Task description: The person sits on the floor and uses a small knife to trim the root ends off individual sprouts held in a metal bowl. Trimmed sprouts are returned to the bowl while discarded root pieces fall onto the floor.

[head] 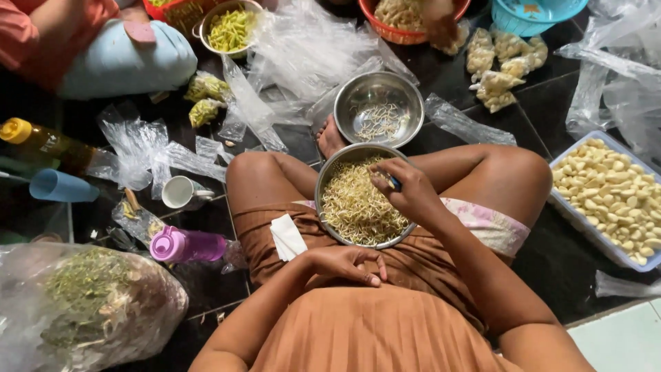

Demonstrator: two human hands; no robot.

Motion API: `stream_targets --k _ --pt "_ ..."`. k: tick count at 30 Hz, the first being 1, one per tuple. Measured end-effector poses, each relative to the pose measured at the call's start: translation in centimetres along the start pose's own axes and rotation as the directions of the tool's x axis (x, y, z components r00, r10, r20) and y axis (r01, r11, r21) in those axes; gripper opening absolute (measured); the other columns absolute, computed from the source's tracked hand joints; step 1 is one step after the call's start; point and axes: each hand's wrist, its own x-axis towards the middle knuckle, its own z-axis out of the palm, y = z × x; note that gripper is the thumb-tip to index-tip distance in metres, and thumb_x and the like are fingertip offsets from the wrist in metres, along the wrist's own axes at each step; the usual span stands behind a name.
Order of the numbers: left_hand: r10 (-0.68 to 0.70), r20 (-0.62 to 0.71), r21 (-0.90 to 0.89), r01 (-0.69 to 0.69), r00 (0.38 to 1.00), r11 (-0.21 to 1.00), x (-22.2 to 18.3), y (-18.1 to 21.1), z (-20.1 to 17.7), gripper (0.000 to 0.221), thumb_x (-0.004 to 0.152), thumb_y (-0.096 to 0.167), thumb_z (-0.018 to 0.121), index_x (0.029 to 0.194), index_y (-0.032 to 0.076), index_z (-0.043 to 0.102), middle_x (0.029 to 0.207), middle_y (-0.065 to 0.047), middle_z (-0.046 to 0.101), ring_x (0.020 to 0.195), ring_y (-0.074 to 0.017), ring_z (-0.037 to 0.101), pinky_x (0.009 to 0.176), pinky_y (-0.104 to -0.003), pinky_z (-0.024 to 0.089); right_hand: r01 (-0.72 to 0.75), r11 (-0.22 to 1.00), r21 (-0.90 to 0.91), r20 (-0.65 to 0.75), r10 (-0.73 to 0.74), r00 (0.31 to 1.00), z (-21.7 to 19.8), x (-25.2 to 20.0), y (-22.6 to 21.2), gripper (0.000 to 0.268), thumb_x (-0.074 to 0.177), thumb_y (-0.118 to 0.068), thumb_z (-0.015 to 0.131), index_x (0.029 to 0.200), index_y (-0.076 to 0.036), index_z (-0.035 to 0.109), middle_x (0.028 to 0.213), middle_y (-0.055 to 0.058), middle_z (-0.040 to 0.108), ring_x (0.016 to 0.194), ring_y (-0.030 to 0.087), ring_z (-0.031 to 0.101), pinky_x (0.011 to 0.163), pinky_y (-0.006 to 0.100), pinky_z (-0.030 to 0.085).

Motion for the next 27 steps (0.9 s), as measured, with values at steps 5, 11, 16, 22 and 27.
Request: stream_targets --k 5,11,16,22,27 --pt "0.02 -0.017 0.023 -0.02 1.0 1.0 -0.4 0.3 -0.2 0.031 0.095 0.027 0.076 0.117 0.009 0.062 0.049 0.004 0.058 0.037 0.0 0.047 0.033 -0.011 0.033 -0.013 0.99 0.138 -0.002 0.013 1.0 -1.8 0.2 -2.3 0.023 0.099 -0.018 0.074 0.12 -0.01 0.075 0.098 0.012 0.075 0.093 0.032 0.074 0.082 0.042 0.058" --pt "0.06 -0.086 -0.014 -0.061 0.994 0.998 0.1 -3.1 -1.0 0.03 0.094 0.027 0.076 0.115 0.01 0.064 0.051 0.004 0.06 0.039 -0.0001 0.047 0.034 -0.011 0.033 -0.191 0.968 0.161 0.077 0.181 0.98 -3.4 -0.4 -2.6 0.055 0.094 -0.011 0.08 0.145 -0.014 0.06 0.089 0.015 0.075 0.065 0.019 0.067 0.07 0.032 0.054" --pt "0.114 -0.134 -0.054 -0.122 0.985 0.991 0.6 -4.2 -1.0 0.028 0.094 0.027 0.076 0.113 0.01 0.064 0.05 0.003 0.06 0.041 0.0012 0.044 0.035 -0.011 0.032 -0.37 0.854 0.365 0.138 0.343 0.929 -2.4 -1.6 -1.8 0.042 0.095 -0.007 0.079 0.136 -0.008 0.065 0.093 0.013 0.076 0.061 0.009 0.061 0.065 0.02 0.052" --pt "0.166 -0.196 -0.092 -0.186 0.967 0.978 0.6 -3.9 -1.8 0.027 0.094 0.027 0.075 0.113 0.012 0.064 0.057 0.01 0.055 0.049 0.0028 0.045 0.044 -0.01 0.038 -0.48 0.66 0.578 0.261 0.408 0.875 -1.9 -2.7 -1.8 0.022 0.103 -0.005 0.066 0.124 -0.001 0.066 0.098 0.017 0.075 0.06 0.005 0.062 0.047 0.013 0.042" --pt "0.158 -0.273 -0.031 -0.173 0.949 0.984 -0.9 -2.7 -3.2 0.025 0.099 0.025 0.07 0.115 0.01 0.059 0.051 0.006 0.058 0.041 0.0016 0.045 0.039 -0.009 0.032 -0.516 0.505 0.692 0.322 0.424 0.847 -2.0 -4.2 0.6 0.03 0.103 -0.007 0.064 0.132 -0.005 0.058 0.107 0.02 0.074 0.064 0.006 0.068 0.044 0.01 0.038"
